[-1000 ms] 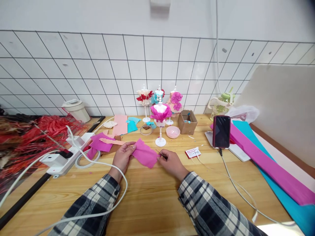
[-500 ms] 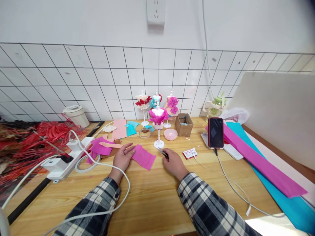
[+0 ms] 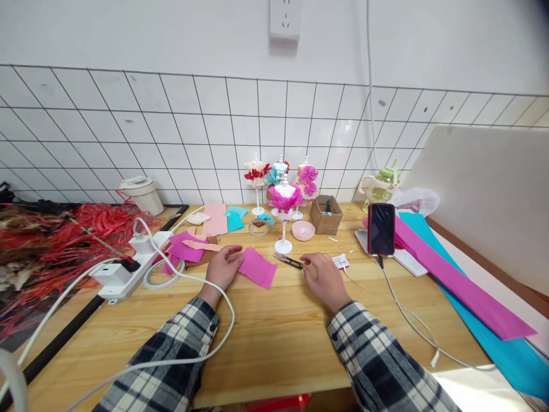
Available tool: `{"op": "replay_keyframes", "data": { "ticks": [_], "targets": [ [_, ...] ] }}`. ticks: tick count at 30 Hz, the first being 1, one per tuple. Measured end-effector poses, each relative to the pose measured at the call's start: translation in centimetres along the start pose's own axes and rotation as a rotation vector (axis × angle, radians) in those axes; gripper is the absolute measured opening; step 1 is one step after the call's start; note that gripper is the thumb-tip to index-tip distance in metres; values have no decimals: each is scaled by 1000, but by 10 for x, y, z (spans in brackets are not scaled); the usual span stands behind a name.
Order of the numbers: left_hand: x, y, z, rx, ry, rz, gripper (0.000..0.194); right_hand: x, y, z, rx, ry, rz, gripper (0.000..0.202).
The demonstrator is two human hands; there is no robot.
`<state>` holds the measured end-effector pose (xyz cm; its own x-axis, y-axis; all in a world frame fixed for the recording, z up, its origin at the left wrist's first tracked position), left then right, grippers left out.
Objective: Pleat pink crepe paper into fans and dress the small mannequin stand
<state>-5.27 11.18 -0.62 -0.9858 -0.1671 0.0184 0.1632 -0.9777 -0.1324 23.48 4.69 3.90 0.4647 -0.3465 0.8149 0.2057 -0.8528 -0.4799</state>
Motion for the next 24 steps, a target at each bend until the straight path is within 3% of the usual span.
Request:
{"op": "replay_keyframes", "data": {
  "ticks": [2, 6, 9, 14, 18, 22, 24],
  "targets": [
    [-2, -1, 0, -21, -108, -41, 30, -13, 4, -28, 155, -37, -90, 30],
    [-8, -1, -6, 6, 25, -90, 48, -34, 16, -74, 373, -81, -224, 42],
    [-17, 0, -7, 31, 61, -109, 53, -42, 12, -81, 380, -39, -265, 33],
    [-24, -9, 0, -26, -91, -117, 43, -59, -9, -91, 494, 80, -396, 16],
    [-15, -11, 11, -123, -377, -144, 47, -63, -26, -82, 451, 181, -388, 15],
    [-26, 5, 32, -377, -739, -368, 38, -56, -29, -53, 307, 170, -356, 19],
    [-35, 14, 36, -461, -804, -470, 39, -50, -30, -35, 216, 163, -325, 22]
  ]
}}
Point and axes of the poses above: each hand's wrist, its own y-axis away from the middle knuckle, its own x-axis out of the back of the hand, z = x × y, the point moved 9 cm from there along -y, towards the middle knuckle, and after that the axes turned 10 degrees about y, right-handed, at the moved point
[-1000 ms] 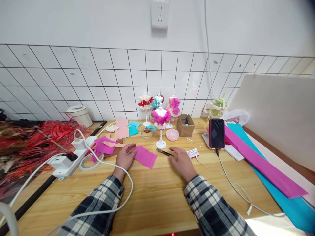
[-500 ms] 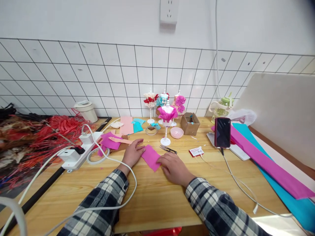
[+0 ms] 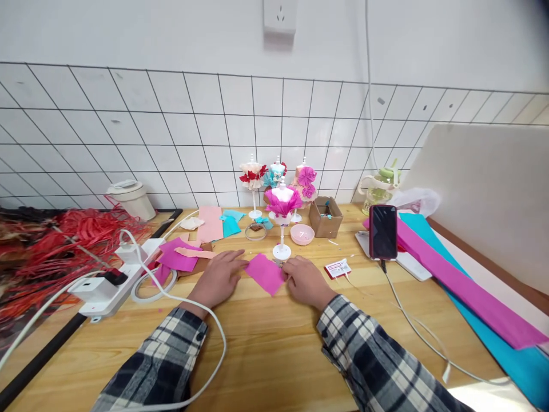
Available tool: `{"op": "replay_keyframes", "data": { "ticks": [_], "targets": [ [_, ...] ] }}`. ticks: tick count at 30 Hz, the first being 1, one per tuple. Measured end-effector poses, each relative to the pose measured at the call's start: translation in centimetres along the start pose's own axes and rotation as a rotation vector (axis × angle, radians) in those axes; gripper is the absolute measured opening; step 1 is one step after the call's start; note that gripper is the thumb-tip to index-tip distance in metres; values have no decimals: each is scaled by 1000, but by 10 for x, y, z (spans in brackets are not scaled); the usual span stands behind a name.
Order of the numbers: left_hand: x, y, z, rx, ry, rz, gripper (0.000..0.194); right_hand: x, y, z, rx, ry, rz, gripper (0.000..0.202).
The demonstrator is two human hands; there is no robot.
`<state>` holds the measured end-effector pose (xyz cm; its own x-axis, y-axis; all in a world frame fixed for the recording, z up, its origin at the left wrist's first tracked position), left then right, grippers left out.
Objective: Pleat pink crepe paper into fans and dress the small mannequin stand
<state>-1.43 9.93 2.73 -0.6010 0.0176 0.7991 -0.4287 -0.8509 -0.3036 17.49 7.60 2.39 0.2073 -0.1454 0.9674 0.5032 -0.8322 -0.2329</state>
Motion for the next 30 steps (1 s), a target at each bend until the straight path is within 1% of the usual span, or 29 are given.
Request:
{"op": "replay_keyframes", "data": {
  "ticks": [1, 3, 5, 6, 8, 11, 14, 16, 19, 21, 23, 25, 27, 29, 30],
  "targets": [
    [-5, 0, 4, -27, 6, -43, 40, 1, 2, 9, -49, -3, 6, 24],
    [-16, -1, 7, -34, 46, -130, 43, 0, 4, 24, -120, -14, -13, 25],
    [-25, -1, 6, 0, 46, -188, 42, -3, 5, 35, -150, -29, -75, 21],
    [-26, -1, 5, 20, 28, -200, 40, -4, 7, 39, -160, -32, -112, 19],
    [-24, -1, 5, 47, -19, -202, 34, -5, 11, 49, -201, -25, -178, 16],
    [-15, -2, 6, 74, -77, -163, 25, -7, 20, 68, -322, 23, -264, 14],
    [-8, -3, 4, 126, -85, -133, 26, -11, 26, 83, -444, 110, -323, 21],
    [-8, -4, 4, 126, -55, -140, 27, -12, 25, 86, -481, 139, -323, 25],
    [-14, -3, 14, 7, -12, -205, 23, -10, 21, 86, -517, 123, -263, 26],
    [-21, 0, 21, -57, -29, -255, 26, -4, 19, 80, -535, 80, -166, 23],
    [-27, 2, 23, -43, -82, -271, 38, 3, 15, 63, -496, -12, -37, 23],
    [-33, 2, 24, -2, -115, -260, 47, 5, 10, 33, -364, -130, 71, 23],
    [-39, 3, 27, 15, -103, -251, 54, 3, 5, -5, -175, -196, 122, 21],
    [-42, 3, 30, 6, -77, -248, 55, -4, 3, -34, -32, -191, 101, 19],
    [-43, 2, 32, -1, -73, -241, 54, -9, 3, -43, 15, -177, 78, 18]
  ]
}}
Point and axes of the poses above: each hand's wrist, its own y-axis away from the middle knuckle, its own x-axis out of the back of the hand, z = x × y, the point moved 9 cm from there along -y, towards the middle knuckle, and after that the axes turned 10 degrees about y, right-handed, at the moved point
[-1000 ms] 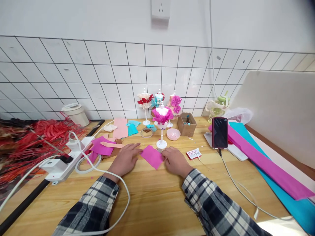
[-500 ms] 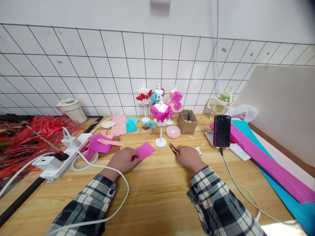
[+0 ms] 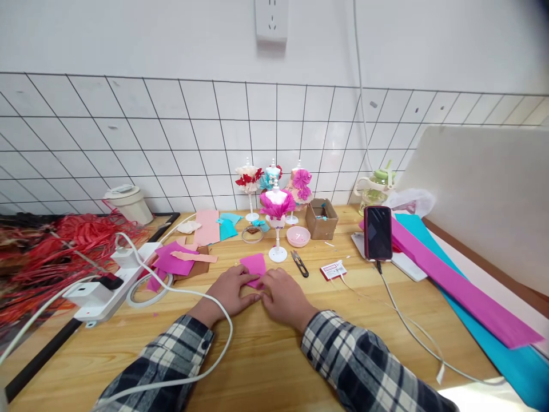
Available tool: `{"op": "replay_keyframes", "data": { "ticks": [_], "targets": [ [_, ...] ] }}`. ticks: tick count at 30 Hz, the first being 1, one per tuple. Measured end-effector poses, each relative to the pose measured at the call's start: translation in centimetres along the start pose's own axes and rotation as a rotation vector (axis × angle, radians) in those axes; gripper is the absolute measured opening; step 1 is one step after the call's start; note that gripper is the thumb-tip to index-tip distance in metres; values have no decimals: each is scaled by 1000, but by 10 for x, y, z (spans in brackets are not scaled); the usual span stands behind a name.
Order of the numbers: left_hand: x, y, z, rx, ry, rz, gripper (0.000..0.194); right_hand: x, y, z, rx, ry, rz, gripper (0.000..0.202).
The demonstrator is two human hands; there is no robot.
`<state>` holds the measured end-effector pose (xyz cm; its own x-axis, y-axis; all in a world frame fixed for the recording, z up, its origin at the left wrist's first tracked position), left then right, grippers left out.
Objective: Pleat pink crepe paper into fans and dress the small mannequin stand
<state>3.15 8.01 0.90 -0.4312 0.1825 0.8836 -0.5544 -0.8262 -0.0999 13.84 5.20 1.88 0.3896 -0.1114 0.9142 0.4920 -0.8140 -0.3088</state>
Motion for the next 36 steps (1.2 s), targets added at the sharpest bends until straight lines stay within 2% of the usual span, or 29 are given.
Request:
{"op": "replay_keyframes", "data": {
  "ticks": [2, 5, 8, 9, 12, 17, 21, 24, 31, 36],
  "targets": [
    [6, 0, 2, -3, -30, 41, 55, -8, 1, -6, 42, 25, -49, 16],
    [17, 0, 11, -52, -133, 104, 49, -8, 1, 1, 51, 51, -80, 13],
    [10, -1, 26, -168, -166, 7, 23, -3, 1, 8, 74, 74, -114, 14],
    [4, -1, 29, -190, -162, -39, 20, -2, 1, 9, 77, 78, -127, 15],
    [-6, -3, 30, -180, -138, -100, 24, 3, 1, 17, 34, 78, -132, 14],
    [-9, -4, 29, -159, -109, -77, 24, 6, 1, 16, 6, 65, -72, 18],
    [-11, -6, 28, -163, -101, -84, 24, -7, 1, 12, 14, 97, -165, 19],
    [-15, -7, 25, -129, -84, -93, 25, -8, 1, 15, -34, 126, -183, 19],
    [-16, -7, 25, -70, -90, -63, 27, -12, 1, 20, -109, 187, -213, 21],
    [-5, -6, 40, -138, -181, 15, 25, -9, -1, 14, -67, 275, -197, 23]
  ]
}}
Point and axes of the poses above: each hand's wrist, its own y-axis away from the middle knuckle, its own x-axis out of the back of the hand, z = x × y, the point moved 9 cm from there along -y, towards the middle knuckle, and after that the axes turned 10 degrees about y, right-handed, at the moved point
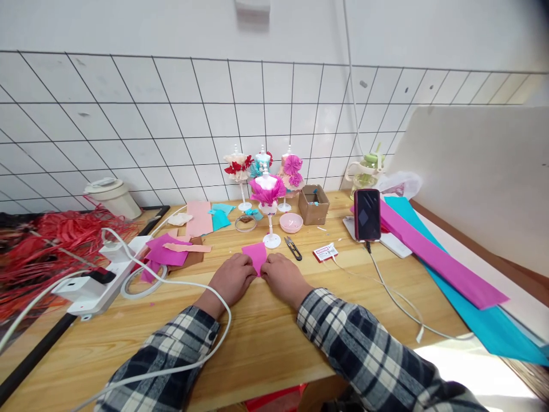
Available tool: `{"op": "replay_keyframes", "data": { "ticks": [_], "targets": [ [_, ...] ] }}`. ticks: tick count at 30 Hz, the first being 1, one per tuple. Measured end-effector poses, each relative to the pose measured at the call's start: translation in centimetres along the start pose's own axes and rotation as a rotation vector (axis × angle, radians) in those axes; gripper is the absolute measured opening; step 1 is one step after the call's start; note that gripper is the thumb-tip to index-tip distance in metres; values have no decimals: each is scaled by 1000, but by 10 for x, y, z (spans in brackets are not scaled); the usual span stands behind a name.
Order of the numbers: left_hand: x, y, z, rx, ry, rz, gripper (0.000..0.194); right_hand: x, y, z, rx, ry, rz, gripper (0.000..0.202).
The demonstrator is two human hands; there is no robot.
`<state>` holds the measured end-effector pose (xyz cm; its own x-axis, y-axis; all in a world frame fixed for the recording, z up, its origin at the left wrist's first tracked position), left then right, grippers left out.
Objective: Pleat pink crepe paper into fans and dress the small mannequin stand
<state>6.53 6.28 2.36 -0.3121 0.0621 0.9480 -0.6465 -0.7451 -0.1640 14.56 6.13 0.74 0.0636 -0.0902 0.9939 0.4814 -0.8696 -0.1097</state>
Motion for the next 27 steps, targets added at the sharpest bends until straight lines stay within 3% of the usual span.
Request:
{"op": "replay_keyframes", "data": {
  "ticks": [10, 16, 27],
  "targets": [
    [-8, 0, -9, 16, -10, -42, 27, 0, 1, 3, 15, 11, -23, 24],
    [3, -1, 2, -50, -51, 10, 26, 7, 1, 0, 63, 27, 51, 22],
    [-3, 0, -2, -44, -28, -28, 26, -1, 2, 1, 57, 18, -32, 25]
  ]
}}
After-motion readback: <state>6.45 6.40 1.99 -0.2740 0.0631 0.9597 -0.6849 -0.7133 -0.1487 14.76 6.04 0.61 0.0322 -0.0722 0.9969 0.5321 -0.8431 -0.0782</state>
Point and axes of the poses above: each hand's wrist, its own y-axis away from the middle knuckle, its own x-axis out of the back of the hand, z = x × y, the point moved 9 cm from there along -y, towards the middle knuckle, and after that the axes turned 10 degrees about y, right-handed, at the moved point
